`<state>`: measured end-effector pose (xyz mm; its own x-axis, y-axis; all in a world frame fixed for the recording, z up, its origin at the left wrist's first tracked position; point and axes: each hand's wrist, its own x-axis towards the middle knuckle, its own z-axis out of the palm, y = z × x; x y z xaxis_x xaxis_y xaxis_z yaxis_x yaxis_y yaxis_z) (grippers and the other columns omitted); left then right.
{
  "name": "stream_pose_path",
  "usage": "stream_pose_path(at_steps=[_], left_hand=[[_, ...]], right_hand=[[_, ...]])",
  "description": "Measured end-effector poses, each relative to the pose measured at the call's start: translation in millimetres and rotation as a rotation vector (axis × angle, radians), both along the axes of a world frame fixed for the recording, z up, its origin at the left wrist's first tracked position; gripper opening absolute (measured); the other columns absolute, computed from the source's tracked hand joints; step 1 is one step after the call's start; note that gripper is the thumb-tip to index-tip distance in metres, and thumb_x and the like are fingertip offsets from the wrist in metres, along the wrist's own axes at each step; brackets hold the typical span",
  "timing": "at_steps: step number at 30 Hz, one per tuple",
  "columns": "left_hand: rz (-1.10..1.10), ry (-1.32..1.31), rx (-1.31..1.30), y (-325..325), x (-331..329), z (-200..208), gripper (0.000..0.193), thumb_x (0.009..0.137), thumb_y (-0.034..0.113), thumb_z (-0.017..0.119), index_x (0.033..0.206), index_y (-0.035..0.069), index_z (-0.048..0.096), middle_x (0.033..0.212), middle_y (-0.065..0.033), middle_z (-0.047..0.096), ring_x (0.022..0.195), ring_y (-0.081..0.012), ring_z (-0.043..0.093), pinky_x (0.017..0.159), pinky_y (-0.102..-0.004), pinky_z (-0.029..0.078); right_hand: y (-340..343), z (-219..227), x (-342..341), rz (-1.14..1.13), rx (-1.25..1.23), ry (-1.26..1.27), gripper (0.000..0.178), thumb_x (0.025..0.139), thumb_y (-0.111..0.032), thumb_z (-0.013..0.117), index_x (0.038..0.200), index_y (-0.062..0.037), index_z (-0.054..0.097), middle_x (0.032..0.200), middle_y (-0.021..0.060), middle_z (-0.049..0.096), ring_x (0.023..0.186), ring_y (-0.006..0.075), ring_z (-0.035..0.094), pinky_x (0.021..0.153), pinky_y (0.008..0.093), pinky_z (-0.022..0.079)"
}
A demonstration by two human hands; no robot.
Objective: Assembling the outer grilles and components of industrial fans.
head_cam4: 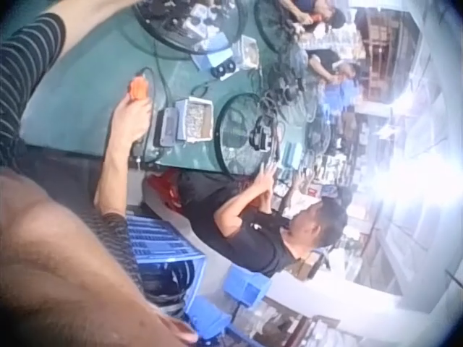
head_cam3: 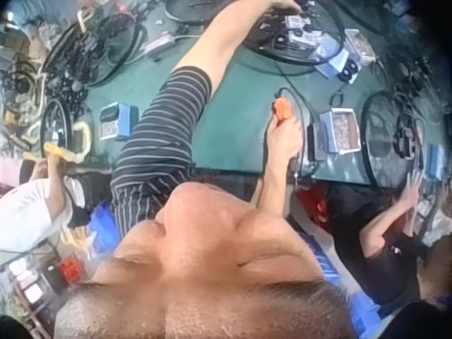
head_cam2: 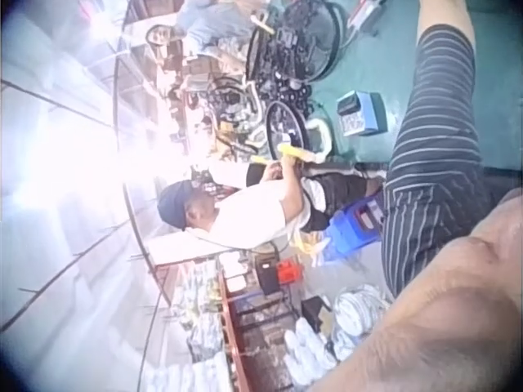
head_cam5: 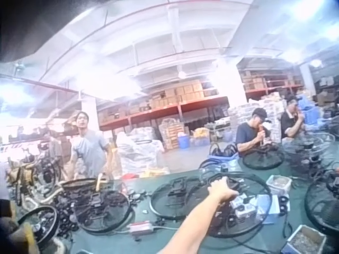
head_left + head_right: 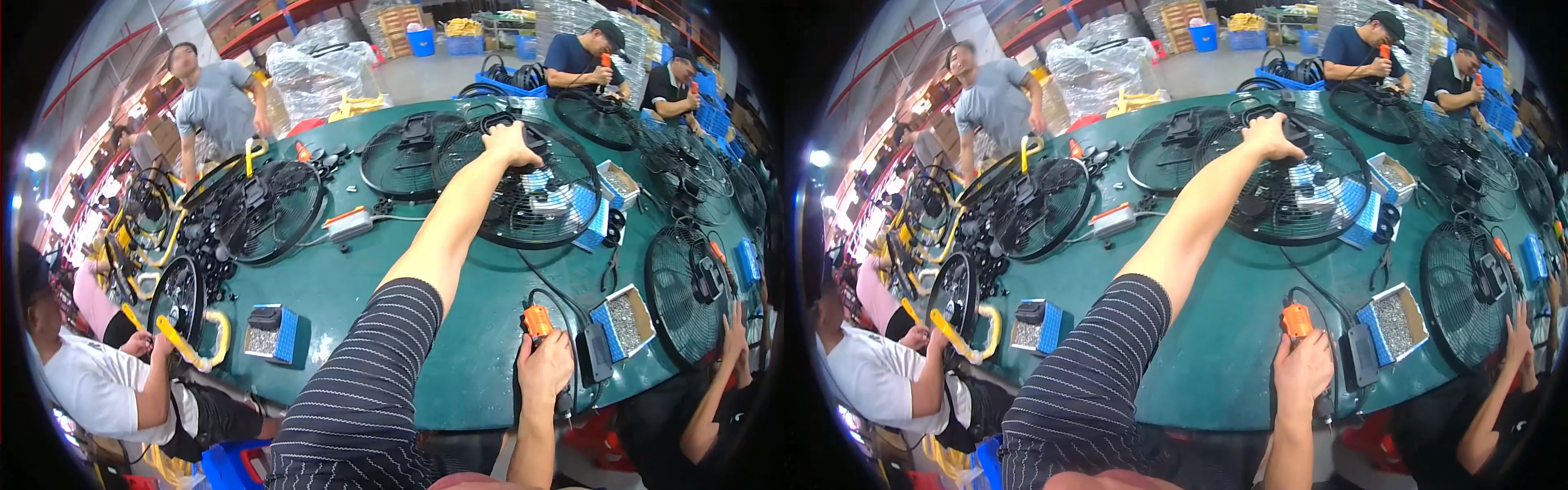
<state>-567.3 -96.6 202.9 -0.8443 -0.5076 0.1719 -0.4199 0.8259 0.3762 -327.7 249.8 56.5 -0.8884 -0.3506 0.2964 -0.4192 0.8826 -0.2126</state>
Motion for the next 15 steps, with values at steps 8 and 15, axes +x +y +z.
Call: stream_pose_path(at_steps=[8,15], left_hand=[[-0.063,0.322,-0.261,-9.5,69.5,59.6,0.113,0.058,0.061,0.094,0.151,0.015,0.051,0.142,-0.0207,0.056,0.14,-0.0382,0.046,0.115,-0.0549,0.037],[0.181,0.469,-0.422,-133.2,218.9,114.1,0.121,0.057,0.063,0.094,0.155,0.01,0.046,0.143,-0.0233,0.058,0.135,-0.0394,0.054,0.112,-0.0547,0.046]], right_hand=[[2.3,-1.9,1.4,0.051,0.002,0.097,0.044,0.091,-0.038,0.077,0.106,-0.0015,0.057,0.1,0.0169,0.063,0.091,0.0368,0.069,0.077,0.0461,0.057],[3.6,-3.7,2.9,0.049,0.01,0.104,0.046,0.09,-0.038,0.078,0.109,-0.001,0.058,0.101,0.0169,0.063,0.093,0.0375,0.069,0.079,0.0464,0.057]])
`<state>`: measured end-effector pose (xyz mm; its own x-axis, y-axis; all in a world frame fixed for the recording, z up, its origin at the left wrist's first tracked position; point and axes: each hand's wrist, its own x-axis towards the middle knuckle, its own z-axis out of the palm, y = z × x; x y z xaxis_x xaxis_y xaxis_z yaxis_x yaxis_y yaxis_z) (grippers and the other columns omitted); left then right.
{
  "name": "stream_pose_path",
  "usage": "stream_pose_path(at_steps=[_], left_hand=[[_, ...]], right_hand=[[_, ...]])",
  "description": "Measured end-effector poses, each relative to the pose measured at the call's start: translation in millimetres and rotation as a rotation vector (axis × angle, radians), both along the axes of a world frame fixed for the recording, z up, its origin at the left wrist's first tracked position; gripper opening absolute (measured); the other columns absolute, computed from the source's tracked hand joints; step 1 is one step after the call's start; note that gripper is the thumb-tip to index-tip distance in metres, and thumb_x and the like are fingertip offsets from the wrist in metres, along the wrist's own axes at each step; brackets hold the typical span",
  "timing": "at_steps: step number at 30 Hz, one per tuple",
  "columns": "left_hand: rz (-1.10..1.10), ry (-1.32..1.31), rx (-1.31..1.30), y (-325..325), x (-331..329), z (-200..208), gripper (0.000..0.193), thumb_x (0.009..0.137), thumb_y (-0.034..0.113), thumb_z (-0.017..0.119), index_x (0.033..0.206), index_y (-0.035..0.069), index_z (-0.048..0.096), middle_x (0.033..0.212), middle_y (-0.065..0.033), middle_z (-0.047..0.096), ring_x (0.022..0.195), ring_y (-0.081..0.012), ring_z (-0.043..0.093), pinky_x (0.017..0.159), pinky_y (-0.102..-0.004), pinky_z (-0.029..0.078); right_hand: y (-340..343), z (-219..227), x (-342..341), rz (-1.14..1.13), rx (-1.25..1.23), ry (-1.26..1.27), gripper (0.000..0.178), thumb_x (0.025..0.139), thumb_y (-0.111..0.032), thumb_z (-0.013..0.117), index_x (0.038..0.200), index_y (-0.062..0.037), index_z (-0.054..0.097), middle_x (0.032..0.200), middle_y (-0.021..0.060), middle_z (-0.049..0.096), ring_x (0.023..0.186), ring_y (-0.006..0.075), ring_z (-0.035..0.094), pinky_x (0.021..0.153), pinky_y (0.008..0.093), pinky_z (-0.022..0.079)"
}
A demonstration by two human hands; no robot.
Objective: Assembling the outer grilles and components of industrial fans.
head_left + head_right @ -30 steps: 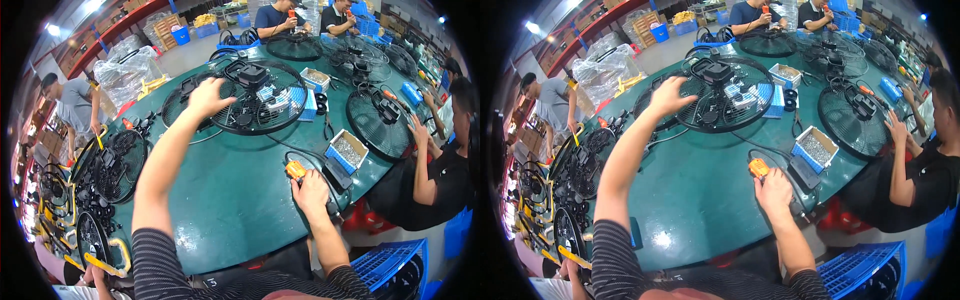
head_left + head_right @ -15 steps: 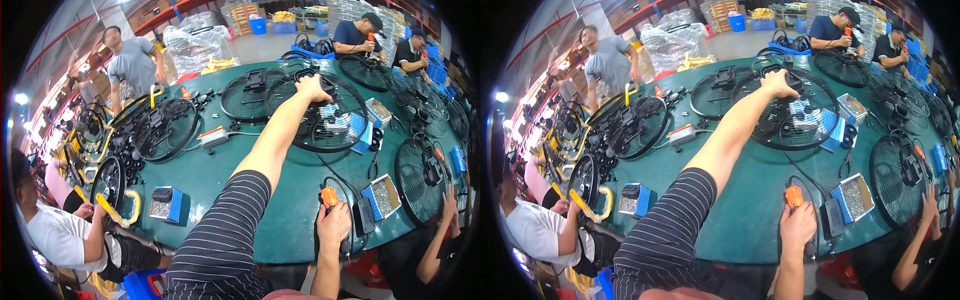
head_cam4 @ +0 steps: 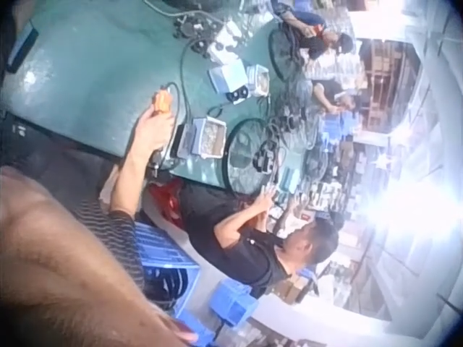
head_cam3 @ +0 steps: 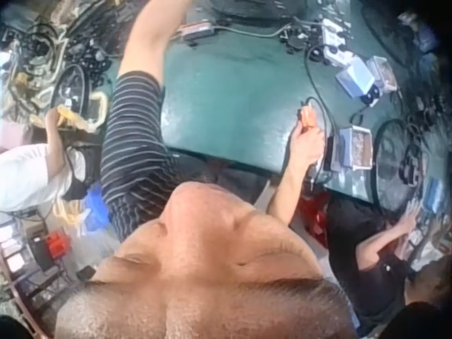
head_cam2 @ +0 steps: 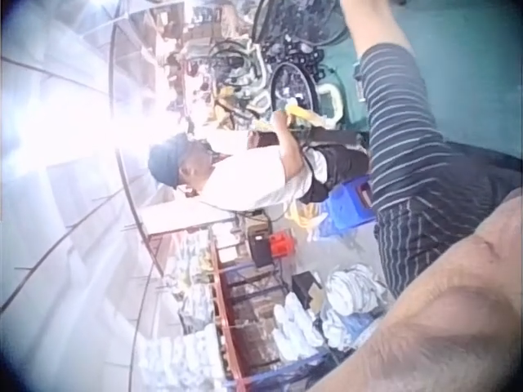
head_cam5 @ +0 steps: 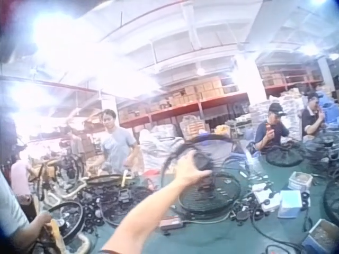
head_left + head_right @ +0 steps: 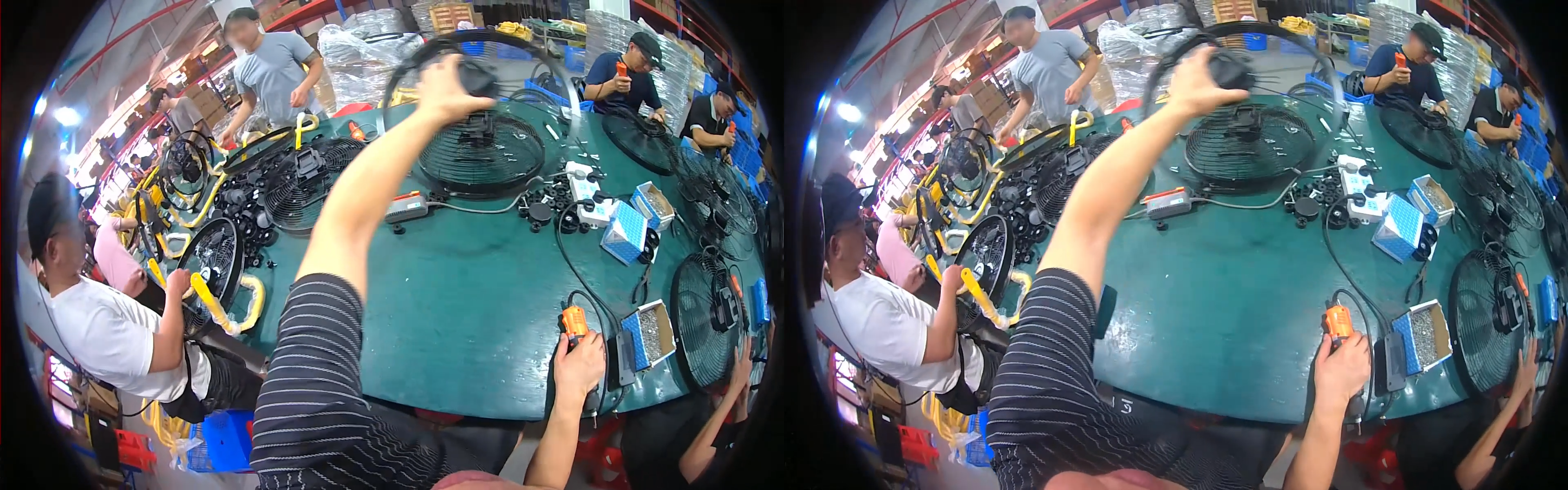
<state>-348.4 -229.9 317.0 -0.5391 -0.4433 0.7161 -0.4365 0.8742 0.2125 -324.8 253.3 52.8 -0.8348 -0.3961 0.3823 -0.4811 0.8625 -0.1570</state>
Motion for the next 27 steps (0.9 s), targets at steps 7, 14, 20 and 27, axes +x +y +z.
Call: stream_pose_path(at_steps=[7,14,20,27], left_hand=[[0.621,-0.095,0.191,-105.8,174.1,-15.5,0.116,0.063,0.068,0.089,0.159,0.02,0.044,0.152,-0.0177,0.057,0.142,-0.0402,0.051,0.112,-0.0643,0.041],[0.906,-0.26,0.218,-171.8,242.9,-81.4,0.113,0.067,0.068,0.087,0.159,0.021,0.041,0.145,-0.0209,0.061,0.136,-0.0413,0.057,0.11,-0.0625,0.043],[0.922,-0.231,0.092,-241.5,244.3,-126.7,0.109,0.069,0.076,0.083,0.158,0.026,0.043,0.144,-0.0185,0.061,0.128,-0.0422,0.063,0.103,-0.0589,0.051],[0.567,-0.457,-0.299,-358.6,233.8,-148.5,0.093,0.088,0.063,0.076,0.151,-0.001,0.054,0.155,-0.0296,0.051,0.147,-0.0454,0.044,0.123,-0.0502,0.037]], right_hand=[[-2.2,1.2,0.8,0.0,0.023,-0.004,0.045,0.089,-0.036,0.079,0.109,-0.0017,0.057,0.101,0.0165,0.063,0.093,0.0371,0.07,0.079,0.0459,0.057],[-6.9,0.2,-1.1,-0.021,0.022,0.018,0.047,0.087,-0.042,0.078,0.105,-0.0026,0.06,0.099,0.0161,0.065,0.09,0.0356,0.07,0.077,0.0459,0.058],[-6.6,3.7,-1.6,-0.042,0.024,-0.041,0.051,0.087,-0.045,0.077,0.108,0.0002,0.065,0.099,0.0163,0.067,0.089,0.0338,0.072,0.076,0.0453,0.059],[4.2,7.3,-10.5,0.005,-0.082,-0.18,0.054,0.082,-0.051,0.082,0.099,-0.0019,0.065,0.1,0.016,0.066,0.094,0.0349,0.071,0.079,0.0477,0.059]])
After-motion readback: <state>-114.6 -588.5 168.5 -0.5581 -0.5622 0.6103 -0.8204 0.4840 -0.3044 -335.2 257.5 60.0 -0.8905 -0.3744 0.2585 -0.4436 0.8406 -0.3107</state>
